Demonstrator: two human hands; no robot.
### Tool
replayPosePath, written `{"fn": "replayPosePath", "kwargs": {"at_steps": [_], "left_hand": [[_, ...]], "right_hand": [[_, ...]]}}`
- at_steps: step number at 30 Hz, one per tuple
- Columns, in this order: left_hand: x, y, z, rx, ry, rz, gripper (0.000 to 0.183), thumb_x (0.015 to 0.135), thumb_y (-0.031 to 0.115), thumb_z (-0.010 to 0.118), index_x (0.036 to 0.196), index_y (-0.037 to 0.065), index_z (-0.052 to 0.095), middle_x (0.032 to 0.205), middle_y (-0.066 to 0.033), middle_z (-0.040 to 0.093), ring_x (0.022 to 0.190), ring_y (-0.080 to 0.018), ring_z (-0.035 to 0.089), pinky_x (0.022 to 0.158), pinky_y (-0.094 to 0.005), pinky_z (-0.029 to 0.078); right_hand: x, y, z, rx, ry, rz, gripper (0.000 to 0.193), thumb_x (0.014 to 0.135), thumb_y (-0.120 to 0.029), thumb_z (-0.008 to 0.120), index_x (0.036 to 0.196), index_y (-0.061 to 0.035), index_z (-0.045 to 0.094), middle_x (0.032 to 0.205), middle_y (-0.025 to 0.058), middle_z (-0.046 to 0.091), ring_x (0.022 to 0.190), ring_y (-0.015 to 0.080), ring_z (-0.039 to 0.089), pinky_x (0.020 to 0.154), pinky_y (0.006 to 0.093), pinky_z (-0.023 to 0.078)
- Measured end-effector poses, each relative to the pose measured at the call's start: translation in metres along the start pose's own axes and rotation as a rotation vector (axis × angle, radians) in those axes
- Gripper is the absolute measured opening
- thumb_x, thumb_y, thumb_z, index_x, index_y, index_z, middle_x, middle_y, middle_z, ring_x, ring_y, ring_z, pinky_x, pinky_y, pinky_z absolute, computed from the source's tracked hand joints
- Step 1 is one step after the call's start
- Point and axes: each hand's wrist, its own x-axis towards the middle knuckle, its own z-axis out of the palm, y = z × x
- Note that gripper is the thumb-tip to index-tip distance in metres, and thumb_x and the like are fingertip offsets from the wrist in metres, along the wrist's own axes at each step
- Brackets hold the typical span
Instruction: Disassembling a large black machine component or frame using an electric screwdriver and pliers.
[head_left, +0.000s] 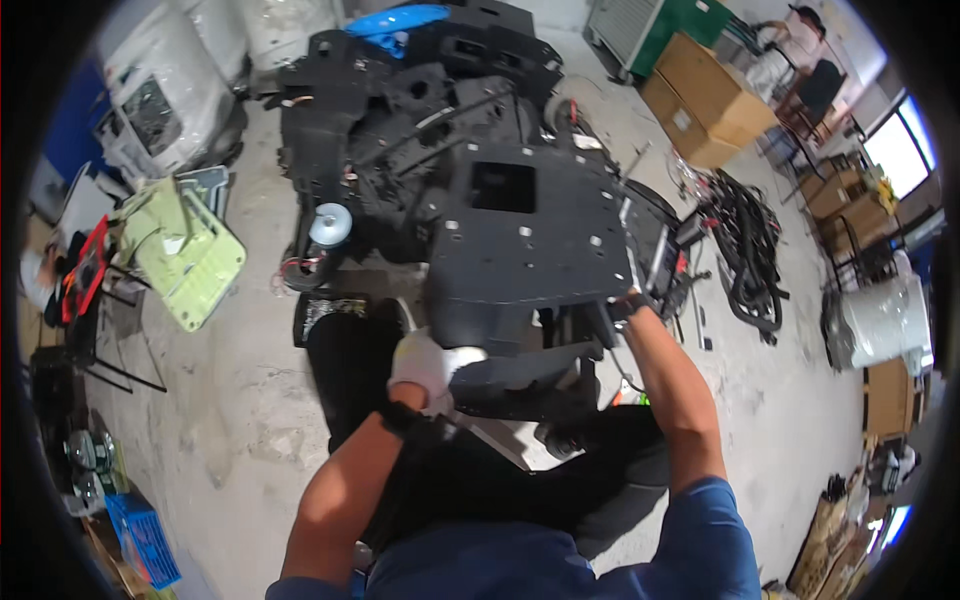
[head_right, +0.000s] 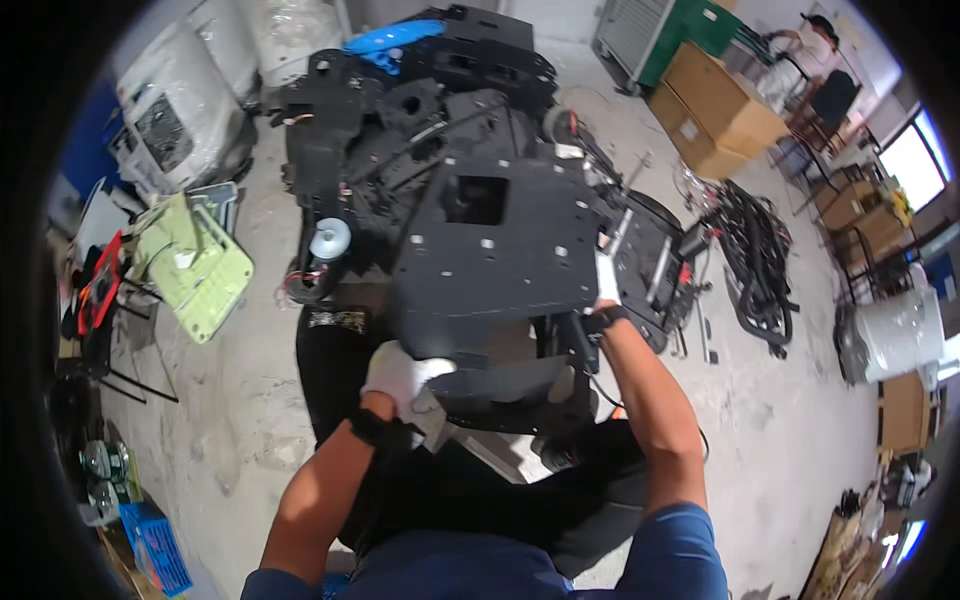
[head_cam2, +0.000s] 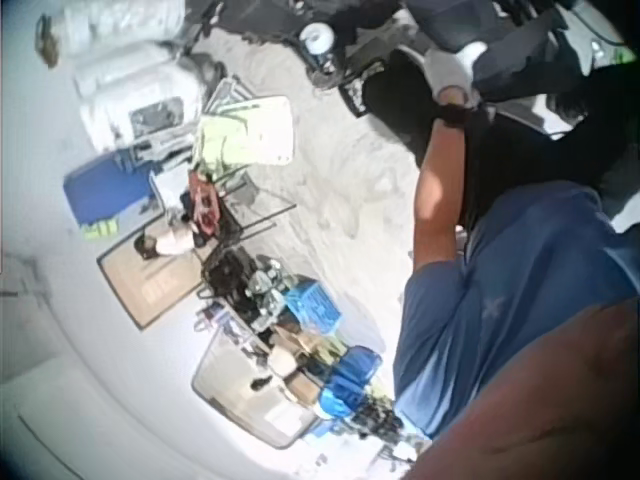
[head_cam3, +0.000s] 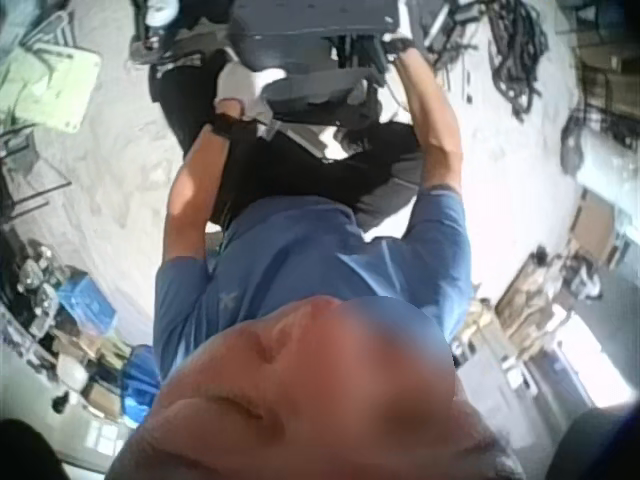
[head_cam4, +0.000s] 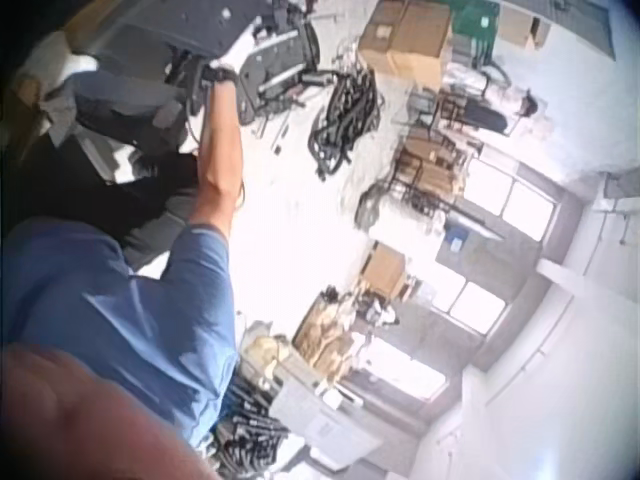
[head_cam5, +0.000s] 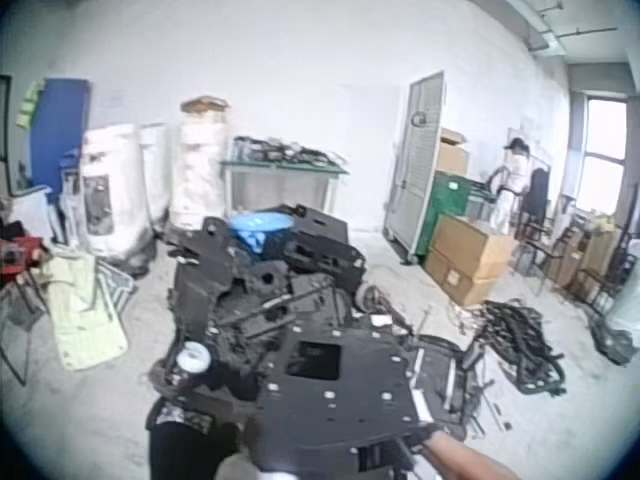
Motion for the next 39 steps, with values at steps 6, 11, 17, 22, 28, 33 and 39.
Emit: {"fn": "replayPosePath", "kwargs": {"at_steps": [6, 11, 17, 22, 28, 33, 39], "left_hand": [[-0.016, 0.011, -0.031, -0.216, -0.052, -0.334, 0.038, 0.061, 0.026, 0.076, 0.088, 0.0, 0.065, 0.08, -0.0121, 0.067, 0.071, -0.0243, 0.064, 0.067, -0.0315, 0.049], [-0.02, 0.008, -0.023, -0.188, 0.028, -0.206, 0.041, 0.061, 0.025, 0.078, 0.088, -0.002, 0.064, 0.08, -0.012, 0.066, 0.073, -0.0237, 0.064, 0.066, -0.0311, 0.049], [-0.01, -0.002, -0.016, 0.087, -0.121, -0.301, 0.036, 0.068, 0.041, 0.065, 0.086, 0.009, 0.067, 0.083, -0.0122, 0.065, 0.077, -0.0308, 0.061, 0.07, -0.0382, 0.048], [0.001, -0.036, 0.014, 0.248, -0.107, -0.27, 0.036, 0.068, 0.041, 0.066, 0.08, 0.008, 0.066, 0.078, -0.0141, 0.064, 0.074, -0.0327, 0.061, 0.068, -0.0388, 0.049], [0.001, -0.042, 0.041, 0.097, -0.239, -0.214, 0.038, 0.073, 0.041, 0.064, 0.095, 0.01, 0.065, 0.094, -0.0103, 0.065, 0.084, -0.0292, 0.06, 0.078, -0.0359, 0.047], [0.005, -0.054, 0.05, 0.233, -0.269, -0.269, 0.038, 0.075, 0.041, 0.062, 0.096, 0.01, 0.064, 0.094, -0.0113, 0.064, 0.086, -0.0299, 0.06, 0.078, -0.0366, 0.047], [0.001, -0.057, 0.028, 0.396, -0.366, -0.125, 0.035, 0.073, 0.034, 0.062, 0.098, 0.01, 0.063, 0.096, -0.0146, 0.062, 0.091, -0.0316, 0.059, 0.078, -0.0371, 0.047]], "right_hand": [[-0.008, 0.011, 0.007, 0.418, -0.213, 0.335, 0.062, 0.08, -0.019, 0.05, 0.132, 0.0048, 0.025, 0.082, 0.0222, 0.06, 0.065, 0.0355, 0.058, 0.06, 0.0401, 0.047], [-0.017, 0.027, 0.032, 0.082, -0.094, 0.104, 0.051, 0.081, -0.021, 0.049, 0.124, 0.0022, 0.037, 0.084, 0.0197, 0.059, 0.067, 0.0348, 0.057, 0.059, 0.0383, 0.046], [-0.022, -0.01, 0.021, 0.216, -0.273, 0.271, 0.023, 0.08, -0.016, 0.053, 0.099, -0.0043, 0.056, 0.083, 0.0082, 0.06, 0.076, 0.0215, 0.059, 0.064, 0.0311, 0.046], [-0.026, -0.015, 0.026, 1.006, -0.054, 0.889, 0.015, 0.085, -0.007, 0.047, 0.092, -0.0011, 0.058, 0.076, 0.0028, 0.059, 0.067, 0.0128, 0.055, 0.057, 0.0267, 0.046], [-0.051, 0.062, 0.036, 0.581, -0.163, 0.656, 0.019, 0.09, -0.009, 0.04, 0.094, -0.0031, 0.058, 0.079, 0.002, 0.058, 0.069, 0.0103, 0.057, 0.054, 0.0269, 0.047], [-0.039, 0.026, 0.021, 0.51, -0.185, 0.715, 0.02, 0.086, -0.016, 0.046, 0.089, -0.0008, 0.058, 0.074, 0.0064, 0.06, 0.066, 0.0176, 0.059, 0.057, 0.0303, 0.048], [-0.041, 0.011, 0.02, 0.072, -0.31, 0.423, 0.02, 0.08, -0.016, 0.05, 0.091, -0.002, 0.059, 0.079, 0.017, 0.061, 0.074, 0.0325, 0.06, 0.065, 0.0371, 0.048]]}}
